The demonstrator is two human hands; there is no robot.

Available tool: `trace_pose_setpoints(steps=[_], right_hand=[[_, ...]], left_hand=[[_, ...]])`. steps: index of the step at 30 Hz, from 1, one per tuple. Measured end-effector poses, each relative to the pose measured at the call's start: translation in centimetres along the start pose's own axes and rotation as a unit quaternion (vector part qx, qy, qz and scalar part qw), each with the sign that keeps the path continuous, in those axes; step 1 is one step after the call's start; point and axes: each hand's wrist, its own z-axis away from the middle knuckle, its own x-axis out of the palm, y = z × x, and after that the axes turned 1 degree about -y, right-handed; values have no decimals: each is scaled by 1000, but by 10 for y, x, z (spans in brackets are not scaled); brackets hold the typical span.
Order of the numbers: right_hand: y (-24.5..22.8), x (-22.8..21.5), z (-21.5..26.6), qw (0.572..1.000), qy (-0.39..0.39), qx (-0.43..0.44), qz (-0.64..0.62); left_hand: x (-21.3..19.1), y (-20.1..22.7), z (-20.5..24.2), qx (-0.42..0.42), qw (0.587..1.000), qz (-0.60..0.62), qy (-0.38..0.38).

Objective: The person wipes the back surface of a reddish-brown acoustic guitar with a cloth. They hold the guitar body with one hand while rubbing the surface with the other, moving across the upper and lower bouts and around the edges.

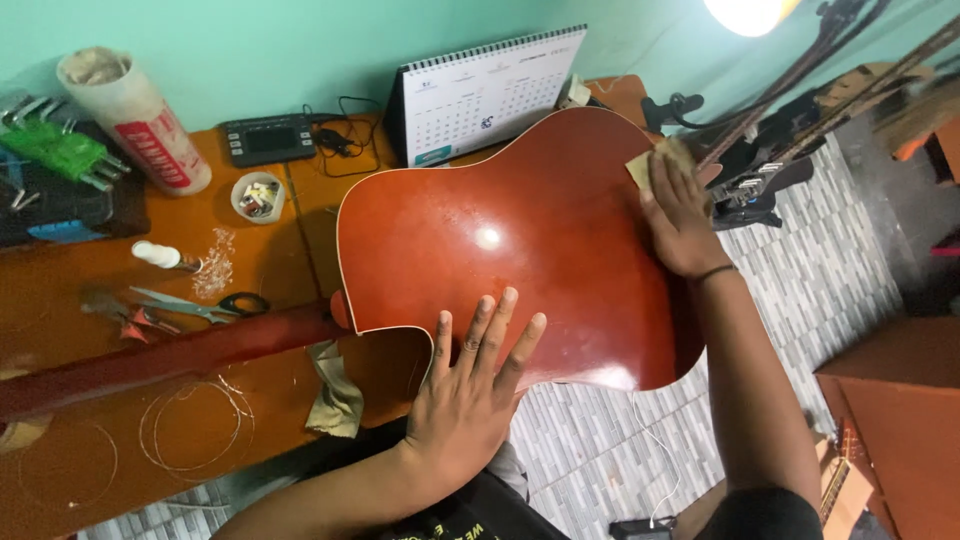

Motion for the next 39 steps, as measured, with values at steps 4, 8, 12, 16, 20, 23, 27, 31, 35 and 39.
trace_pose_setpoints(steps=[4,8,12,16,20,23,27,31,35,39], right_hand=[[-30,23,5,981,62,-146,107],[-89,25,23,978,-50,-198,46],[-25,22,-51,991,21,-65,118],[-94,16,-40,994,-6,-56,97],[-147,34,-10,963,-92,-237,92],[-150,12,-28,936,-17,-338,96],[-73,-2,-54,987,-34,-153,21],[-75,31,-7,965,52,-220,136],[-51,27,39,977,-49,-205,19],[33,14,23,998,8,-61,29]], left_hand=[[-1,1,0,3,1000,-3,5],[-3,1,-2,-4,1000,-15,3],[-4,2,-1,-2,1000,-24,-10],[-3,2,-2,-8,1000,-25,-8],[-3,4,-1,-21,999,-22,13],[-1,3,1,-17,1000,-18,10],[1,3,2,-13,999,-32,3],[-3,0,-1,-15,999,-26,13],[-1,0,-1,-6,999,-35,19],[5,2,-1,11,999,-41,9]])
